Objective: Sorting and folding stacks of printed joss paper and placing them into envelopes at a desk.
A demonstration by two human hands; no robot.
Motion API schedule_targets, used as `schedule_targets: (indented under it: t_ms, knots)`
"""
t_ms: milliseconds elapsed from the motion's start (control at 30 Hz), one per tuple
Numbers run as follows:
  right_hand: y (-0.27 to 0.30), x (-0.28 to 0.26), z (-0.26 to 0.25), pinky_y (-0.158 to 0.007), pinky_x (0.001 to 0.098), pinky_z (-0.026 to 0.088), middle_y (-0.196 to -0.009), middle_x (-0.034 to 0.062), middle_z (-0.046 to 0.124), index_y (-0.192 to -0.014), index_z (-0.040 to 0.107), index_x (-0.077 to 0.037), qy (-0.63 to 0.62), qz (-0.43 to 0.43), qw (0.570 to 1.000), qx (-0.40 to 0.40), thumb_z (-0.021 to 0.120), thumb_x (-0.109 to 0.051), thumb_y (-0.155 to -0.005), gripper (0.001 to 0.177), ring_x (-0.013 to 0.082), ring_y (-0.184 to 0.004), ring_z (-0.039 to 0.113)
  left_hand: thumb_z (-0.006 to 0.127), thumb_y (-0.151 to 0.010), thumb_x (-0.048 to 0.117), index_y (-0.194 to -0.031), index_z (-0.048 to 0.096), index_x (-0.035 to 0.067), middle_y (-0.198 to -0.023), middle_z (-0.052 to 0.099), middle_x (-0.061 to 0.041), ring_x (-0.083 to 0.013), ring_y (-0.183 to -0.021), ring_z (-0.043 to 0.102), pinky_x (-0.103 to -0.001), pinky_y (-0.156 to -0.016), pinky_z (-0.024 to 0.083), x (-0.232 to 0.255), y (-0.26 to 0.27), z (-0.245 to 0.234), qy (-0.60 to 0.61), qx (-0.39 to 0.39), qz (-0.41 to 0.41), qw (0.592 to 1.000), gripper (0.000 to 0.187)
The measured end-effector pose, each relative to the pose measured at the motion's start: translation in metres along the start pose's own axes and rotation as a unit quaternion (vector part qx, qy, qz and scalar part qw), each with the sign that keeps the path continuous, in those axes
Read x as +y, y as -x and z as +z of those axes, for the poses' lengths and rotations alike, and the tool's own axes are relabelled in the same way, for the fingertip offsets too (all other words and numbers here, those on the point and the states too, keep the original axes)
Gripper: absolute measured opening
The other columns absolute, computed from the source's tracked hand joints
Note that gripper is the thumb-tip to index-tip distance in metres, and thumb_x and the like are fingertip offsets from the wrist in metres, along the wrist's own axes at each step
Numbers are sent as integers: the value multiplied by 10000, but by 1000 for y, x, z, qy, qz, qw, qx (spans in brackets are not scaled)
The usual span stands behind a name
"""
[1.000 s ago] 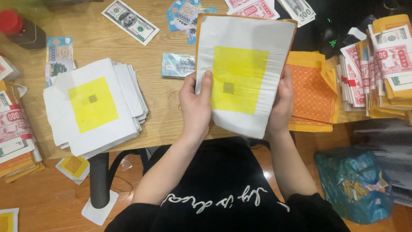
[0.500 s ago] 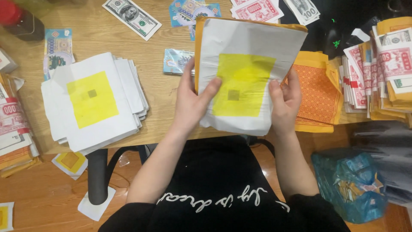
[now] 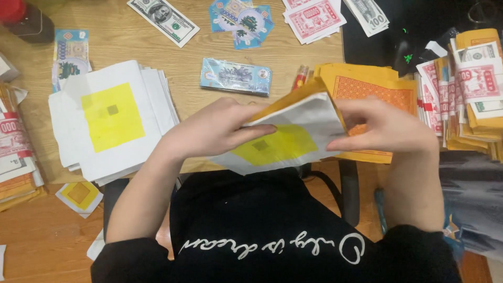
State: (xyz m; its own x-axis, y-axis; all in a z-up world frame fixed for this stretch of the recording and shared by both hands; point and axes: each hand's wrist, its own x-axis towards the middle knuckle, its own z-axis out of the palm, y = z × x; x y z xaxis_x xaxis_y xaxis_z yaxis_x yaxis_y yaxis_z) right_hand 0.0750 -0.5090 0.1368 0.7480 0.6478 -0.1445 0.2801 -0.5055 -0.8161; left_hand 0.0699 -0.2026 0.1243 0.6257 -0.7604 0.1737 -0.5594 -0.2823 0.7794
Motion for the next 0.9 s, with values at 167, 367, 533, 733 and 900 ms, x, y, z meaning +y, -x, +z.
schedule_targets:
  t_ms: [167,367,533,733,900]
  knots:
    - [-17,12,0,-540,265,521,-815,-52,756,-1206,668,-182,172,-19,974,-144,547,-314,-907,349,114,-549,634,534,-968,330,-1222,494,195,-732,651,-96,-303,-600,585,-405,-587,408,9,11,-3,-80,-42,-87,992,291]
    - [-11,54,-14,-303,135,386,-548,-50,519,-1083,666,-75,9,-70,997,-41,507,-152,-927,235,17,-384,430,714,-837,259,-896,693,115,-825,679,48,-63,-797,578,-229,-731,403,-38,38,20,127,106,-188,968,157]
    - [-25,52,-4,-929,353,512,-1222,90,604,-1274,525,-33,-137,24,979,151,609,-38,-873,409,214,-1107,572,612,-897,326,-1301,544,63,-1314,614,-88,-215,-1213,593,-368,-1070,468,-51,28,48,308,184,-105,927,487]
    - [-10,104,-38,-797,244,614,-1164,136,707,-1197,648,11,-54,-83,994,-49,637,-295,-841,469,159,-955,718,324,-607,-119,-1379,494,76,-1445,495,-119,-252,-1407,432,-389,-1241,281,-47,44,2,253,22,34,967,814]
    - [-27,61,-37,-943,302,637,-1142,112,722,-1113,694,-74,-118,-162,971,-133,657,-241,-853,311,211,-1108,715,388,-832,-94,-1243,606,64,-1279,636,-138,-258,-1271,597,-390,-1127,501,-51,56,-1,315,-19,47,948,491]
